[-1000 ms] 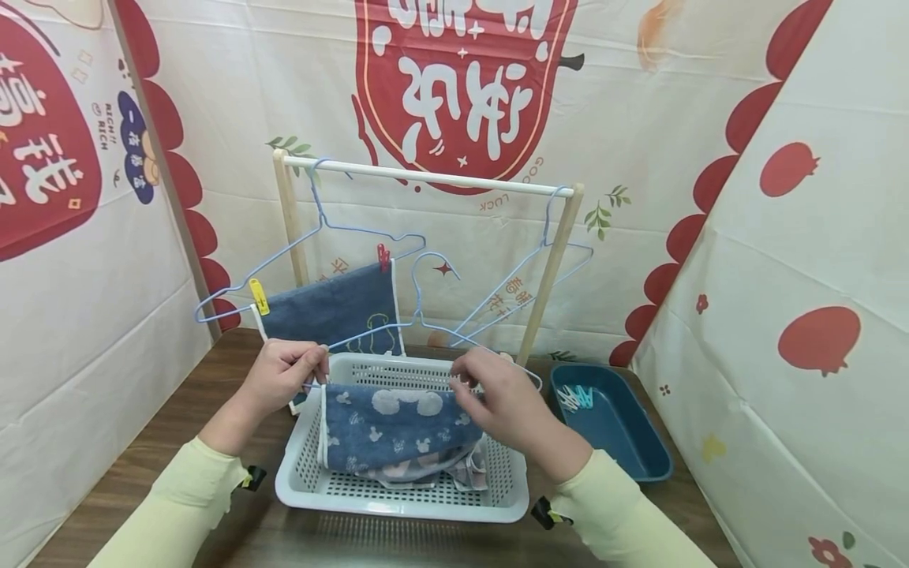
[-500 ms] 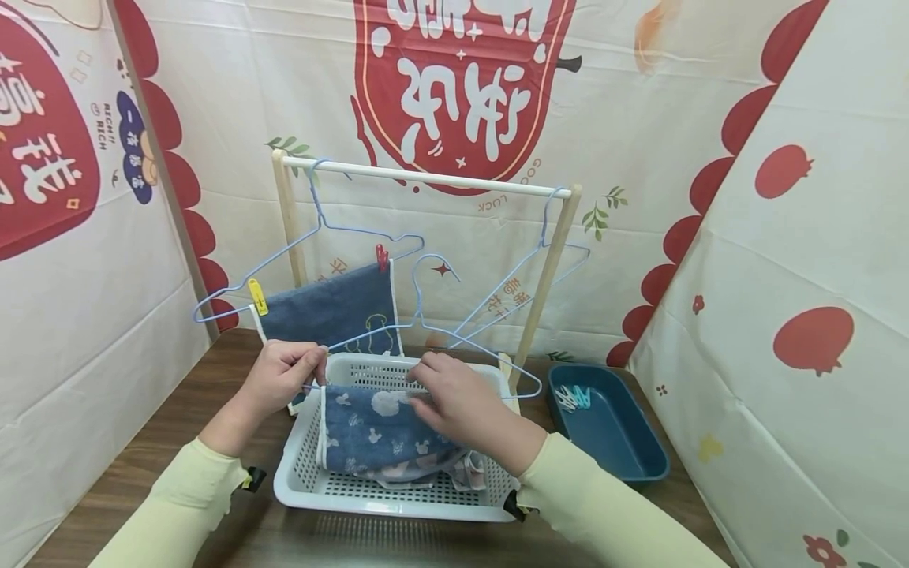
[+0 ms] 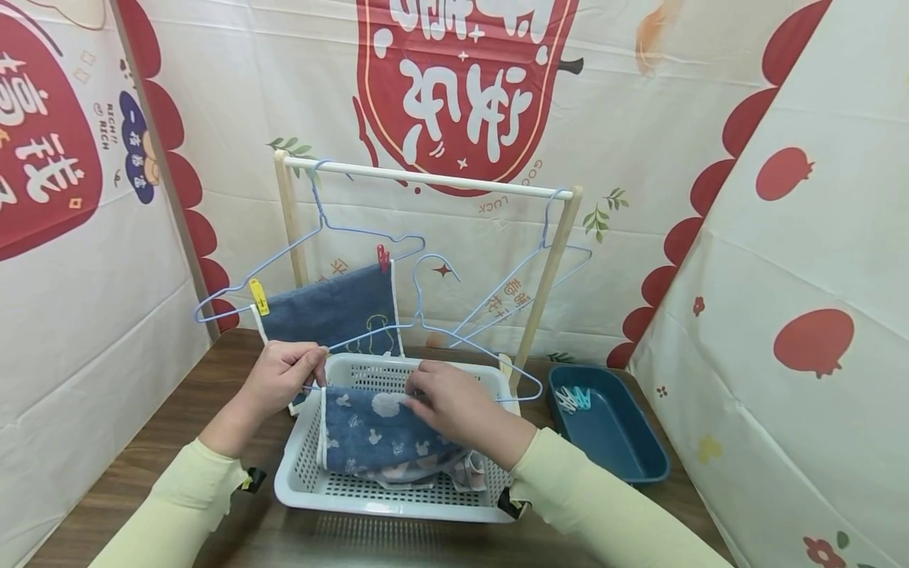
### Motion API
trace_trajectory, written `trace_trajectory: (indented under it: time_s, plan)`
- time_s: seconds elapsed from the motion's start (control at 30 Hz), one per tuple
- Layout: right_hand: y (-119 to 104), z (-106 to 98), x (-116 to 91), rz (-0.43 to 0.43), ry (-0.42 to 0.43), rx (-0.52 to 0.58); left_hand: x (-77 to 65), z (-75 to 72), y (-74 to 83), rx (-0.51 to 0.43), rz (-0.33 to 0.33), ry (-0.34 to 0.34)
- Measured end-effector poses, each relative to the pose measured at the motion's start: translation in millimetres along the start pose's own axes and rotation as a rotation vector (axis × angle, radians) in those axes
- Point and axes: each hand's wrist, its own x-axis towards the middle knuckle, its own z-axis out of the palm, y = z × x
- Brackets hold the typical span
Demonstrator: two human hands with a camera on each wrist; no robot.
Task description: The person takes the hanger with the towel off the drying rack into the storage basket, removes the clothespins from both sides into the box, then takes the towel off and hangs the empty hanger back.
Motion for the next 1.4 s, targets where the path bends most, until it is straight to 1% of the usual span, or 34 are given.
trace_trajectory:
  time_s: [0.23, 0.43, 0.6, 0.9, 1.2, 1.4]
  plan:
    - [2, 2, -1, -0.009, 0.027, 0.023, 0.8, 0.3, 1.3, -0.009, -0.017, 0.008]
    - [4, 3, -2, -0.023, 0.044, 0.039, 1.5, 0.7, 1.7, 0.012, 0.016, 0.015]
    - [4, 3, -2, -0.016, 0.066, 0.041, 1.6, 0.8, 1.8, 0.021, 0.038, 0.024]
    - [3, -3, -1, 0.007, 0.096, 0.047, 0.5, 1.7, 0.7, 0.025, 0.055, 0.022]
    - [3, -7, -1, 0.026, 0.128, 0.035, 1.2, 1.9, 1.7, 0.016, 0.046, 0.019]
    - [3, -9, -1, -0.005, 0.171, 0.042, 1.7, 2.0, 2.2, 0.018, 0.031, 0.025]
